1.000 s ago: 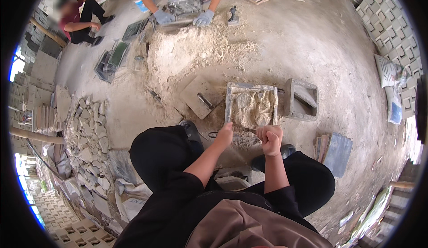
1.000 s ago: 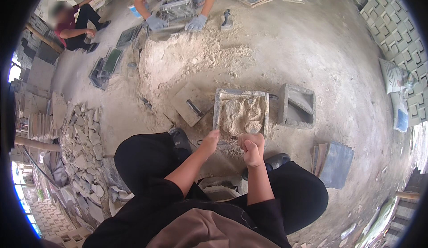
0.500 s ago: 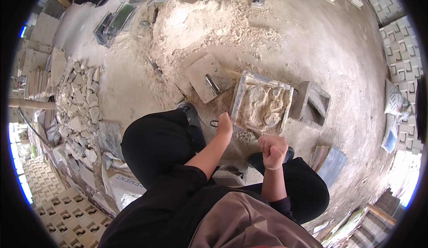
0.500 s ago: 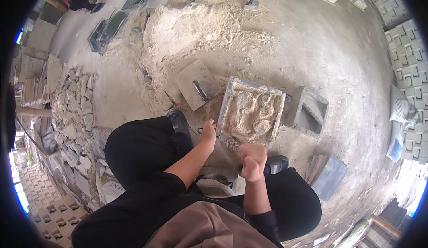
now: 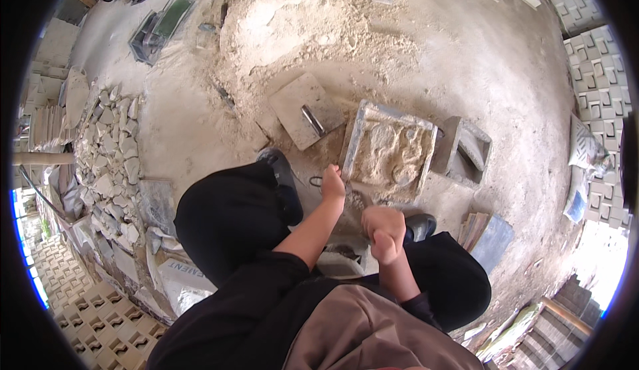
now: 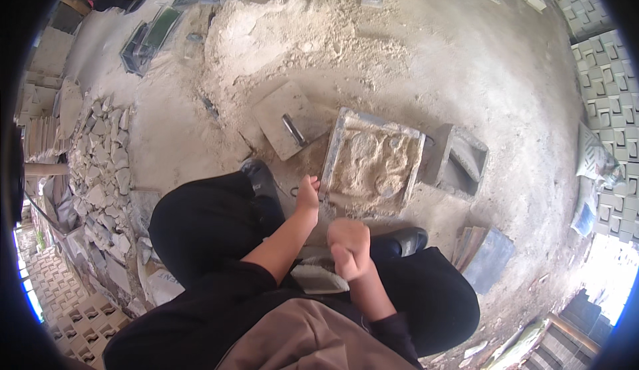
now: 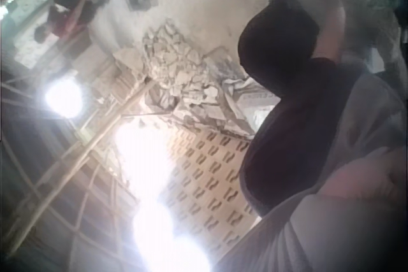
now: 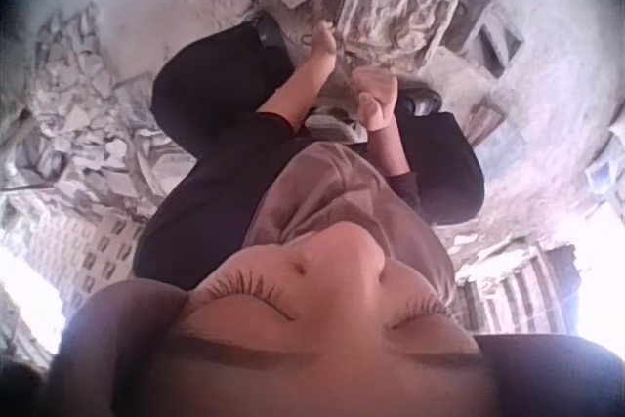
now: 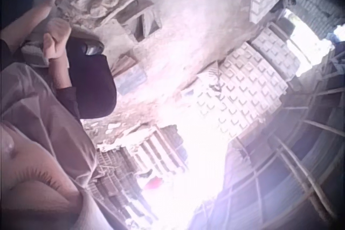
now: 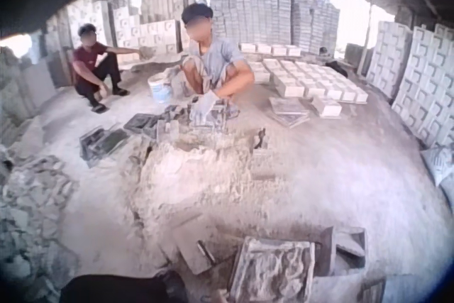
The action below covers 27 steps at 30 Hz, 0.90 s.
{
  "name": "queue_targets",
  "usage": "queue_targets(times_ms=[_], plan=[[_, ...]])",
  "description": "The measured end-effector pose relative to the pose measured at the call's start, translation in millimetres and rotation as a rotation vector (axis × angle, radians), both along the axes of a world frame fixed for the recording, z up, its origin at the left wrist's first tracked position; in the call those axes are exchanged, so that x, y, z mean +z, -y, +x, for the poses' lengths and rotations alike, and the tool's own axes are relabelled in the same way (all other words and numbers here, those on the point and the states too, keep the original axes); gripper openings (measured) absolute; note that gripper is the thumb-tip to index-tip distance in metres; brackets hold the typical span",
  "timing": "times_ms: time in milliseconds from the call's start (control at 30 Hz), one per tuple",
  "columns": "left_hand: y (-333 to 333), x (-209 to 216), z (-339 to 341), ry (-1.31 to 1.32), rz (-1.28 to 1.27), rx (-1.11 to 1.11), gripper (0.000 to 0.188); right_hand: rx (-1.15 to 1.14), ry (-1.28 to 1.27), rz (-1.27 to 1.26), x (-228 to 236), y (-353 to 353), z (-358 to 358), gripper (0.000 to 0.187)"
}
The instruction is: The person uses a small hammer and a metal tool to carve and shape the center of a concrete block while it rests on the floor.
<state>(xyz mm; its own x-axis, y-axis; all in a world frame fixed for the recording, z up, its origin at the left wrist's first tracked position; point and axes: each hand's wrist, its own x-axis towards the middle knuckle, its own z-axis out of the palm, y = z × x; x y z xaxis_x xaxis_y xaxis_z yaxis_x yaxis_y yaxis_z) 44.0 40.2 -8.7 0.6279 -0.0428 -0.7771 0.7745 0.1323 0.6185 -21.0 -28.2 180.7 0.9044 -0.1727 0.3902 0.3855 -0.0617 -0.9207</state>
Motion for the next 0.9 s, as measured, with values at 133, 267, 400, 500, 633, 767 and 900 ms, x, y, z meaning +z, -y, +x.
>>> queue_targets(times_ms=[133, 267, 400, 500, 633, 767, 900], plan=[[-3, -2, -6, -0.024, -0.03, 0.014, 0.052, 0.072, 0.057, -0.025, 2, -1, 0, 0.048], [5, 10, 1, -0.043, -0.014, 0.065, 0.052, -0.093, 0.023, 0.12, 6, 5, 0, 0.05], [5, 18, 3, -0.035, -0.005, 0.041, 0.049, -0.129, 0.042, 0.053, -10, 15, 2, 0.054], [4, 16, 2, -0.034, 0.021, 0.053, 0.049, -0.096, -0.002, -0.042, -9, 7, 7, 0.052], [8, 19, 1, -0.008, 0.037, 0.027, 0.049, 0.035, 0.062, -0.112, -9, 1, 5, 0.05], [6, 21, 2, 0.002, 0.068, 0.056, 0.049, -0.113, -0.058, -0.001, -1, 1, 4, 0.048], [5, 13, 0, 0.001, 0.008, 0.036, 0.051, -0.063, 0.015, -0.09, -12, 2, 6, 0.051]])
